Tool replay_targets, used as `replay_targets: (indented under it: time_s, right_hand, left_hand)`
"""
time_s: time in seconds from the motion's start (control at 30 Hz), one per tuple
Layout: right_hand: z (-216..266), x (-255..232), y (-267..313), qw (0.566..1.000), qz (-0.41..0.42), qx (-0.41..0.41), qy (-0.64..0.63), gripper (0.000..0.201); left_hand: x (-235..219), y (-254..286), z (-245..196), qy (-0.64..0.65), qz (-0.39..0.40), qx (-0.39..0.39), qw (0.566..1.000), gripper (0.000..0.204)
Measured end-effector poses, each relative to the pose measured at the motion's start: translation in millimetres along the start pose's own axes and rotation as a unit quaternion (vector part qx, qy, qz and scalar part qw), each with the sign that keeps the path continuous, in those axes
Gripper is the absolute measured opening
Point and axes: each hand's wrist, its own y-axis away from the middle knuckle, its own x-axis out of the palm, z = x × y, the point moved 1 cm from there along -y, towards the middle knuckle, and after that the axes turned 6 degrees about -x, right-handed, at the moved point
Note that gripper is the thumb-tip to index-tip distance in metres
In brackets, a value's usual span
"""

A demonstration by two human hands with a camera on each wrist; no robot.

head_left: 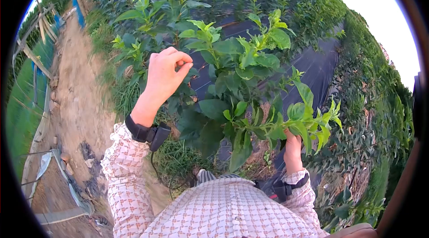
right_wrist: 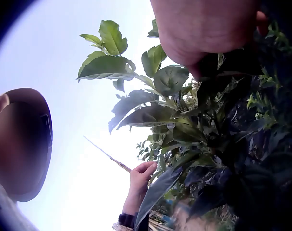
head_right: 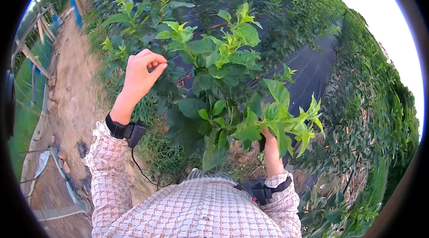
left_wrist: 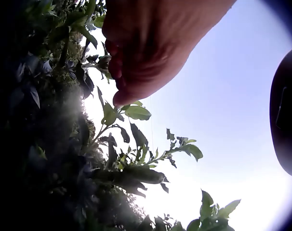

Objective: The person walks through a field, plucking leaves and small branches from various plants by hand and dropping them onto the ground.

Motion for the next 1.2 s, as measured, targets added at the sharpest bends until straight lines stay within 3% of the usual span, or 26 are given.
replay_targets:
  time_s: [0.23, 0.33, 0.37, 0.5, 0.57, 0.63, 0.73, 0.77, 0.87, 1.03, 1.2]
  right_hand:
    - [-9, -3, 1, 0.999, -0.048, -0.003, -0.011, 0.019]
    - [-11, -8, 2, 0.999, -0.029, 0.000, -0.021, 0.020]
    - [-13, -9, 2, 0.999, -0.030, 0.002, -0.022, 0.020]
    - [-15, -13, -1, 0.999, -0.026, 0.007, -0.025, 0.019]
    - [-14, -11, -3, 0.999, -0.018, 0.005, -0.032, 0.018]
    - [-11, -11, -5, 0.999, -0.005, -0.003, -0.036, 0.018]
    - [-19, -22, -11, 0.998, 0.008, 0.017, -0.058, 0.018]
    - [-23, -27, -16, 0.998, -0.025, 0.036, -0.049, 0.019]
    - [-35, -45, -37, 0.999, -0.026, 0.025, -0.014, 0.027]
    - [-45, -41, -48, 0.998, 0.039, 0.009, -0.049, 0.037]
    - [-50, -34, -53, 0.995, 0.062, 0.003, -0.077, 0.037]
  left_hand:
    - [31, 8, -4, 0.028, -0.027, 0.049, 0.998, 0.008]
    - [47, 6, -9, 0.035, -0.023, 0.051, 0.998, 0.009]
    - [53, 3, -12, 0.023, -0.032, 0.083, 0.996, 0.012]
    - [77, -13, -23, -0.030, -0.022, 0.090, 0.995, 0.016]
    - [89, -17, -25, -0.054, -0.060, 0.091, 0.993, 0.017]
    - [90, -23, -30, -0.100, -0.070, 0.072, 0.990, 0.015]
    - [82, -33, -25, -0.026, -0.052, 0.049, 0.997, 0.012]
    - [74, -33, -25, -0.014, -0.048, 0.057, 0.997, 0.013]
    - [39, -11, -21, 0.020, -0.049, 0.056, 0.997, 0.016]
    - [-26, 81, -4, -0.051, -0.050, -0.109, 0.991, 0.020]
    - [-52, 189, 7, -0.032, -0.063, -0.274, 0.959, 0.018]
